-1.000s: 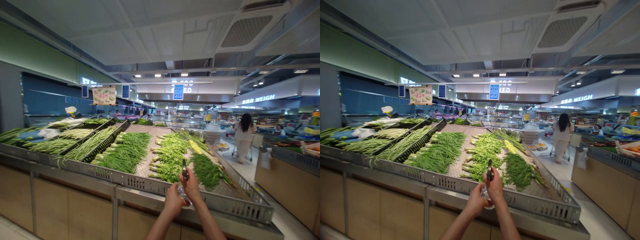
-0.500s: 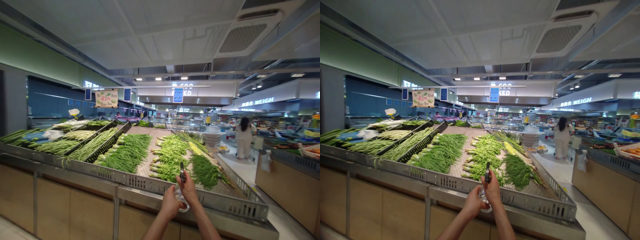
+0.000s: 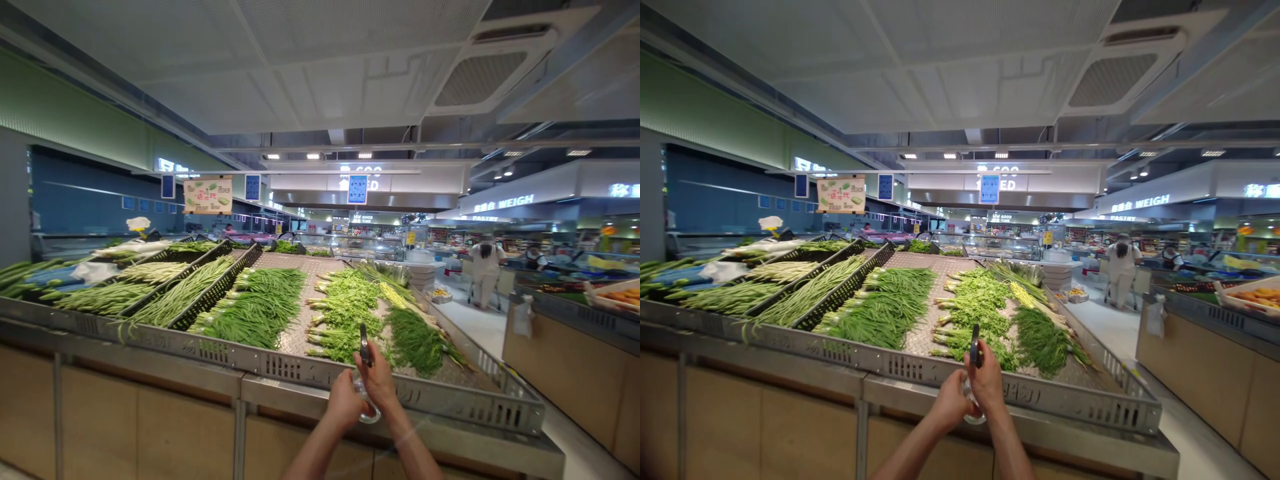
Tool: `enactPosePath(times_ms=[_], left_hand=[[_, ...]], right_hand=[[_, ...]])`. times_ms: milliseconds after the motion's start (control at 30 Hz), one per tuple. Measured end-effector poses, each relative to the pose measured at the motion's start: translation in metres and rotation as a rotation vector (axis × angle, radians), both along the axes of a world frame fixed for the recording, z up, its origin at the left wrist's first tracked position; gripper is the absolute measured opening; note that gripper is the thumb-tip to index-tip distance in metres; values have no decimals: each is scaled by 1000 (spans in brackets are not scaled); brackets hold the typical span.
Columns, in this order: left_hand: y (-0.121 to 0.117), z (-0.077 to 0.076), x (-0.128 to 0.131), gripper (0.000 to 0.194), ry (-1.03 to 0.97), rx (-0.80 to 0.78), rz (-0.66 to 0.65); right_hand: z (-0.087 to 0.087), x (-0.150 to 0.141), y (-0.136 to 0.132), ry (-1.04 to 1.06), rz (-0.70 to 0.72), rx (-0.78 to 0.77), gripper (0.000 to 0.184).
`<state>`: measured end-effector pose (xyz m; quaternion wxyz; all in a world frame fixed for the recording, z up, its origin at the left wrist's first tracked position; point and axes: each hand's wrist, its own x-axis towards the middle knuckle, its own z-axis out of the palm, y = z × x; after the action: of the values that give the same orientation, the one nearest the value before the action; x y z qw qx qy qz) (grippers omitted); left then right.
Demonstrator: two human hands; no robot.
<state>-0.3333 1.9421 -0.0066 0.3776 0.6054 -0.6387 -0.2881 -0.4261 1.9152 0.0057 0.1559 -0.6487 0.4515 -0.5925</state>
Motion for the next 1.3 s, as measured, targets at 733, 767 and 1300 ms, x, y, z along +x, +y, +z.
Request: enactPosePath(times_ms=[733, 767, 1300], left_hand=[[0, -5, -7, 54, -66, 8, -58], [1, -5, -7, 54, -68, 19, -56], [-17, 20, 2, 61, 77, -78, -68]], right_hand=[[-7, -10, 1, 9, -59, 88, 47], [-8, -11, 1, 9, -71, 86, 46], [23, 0, -15, 48, -117, -14, 47]])
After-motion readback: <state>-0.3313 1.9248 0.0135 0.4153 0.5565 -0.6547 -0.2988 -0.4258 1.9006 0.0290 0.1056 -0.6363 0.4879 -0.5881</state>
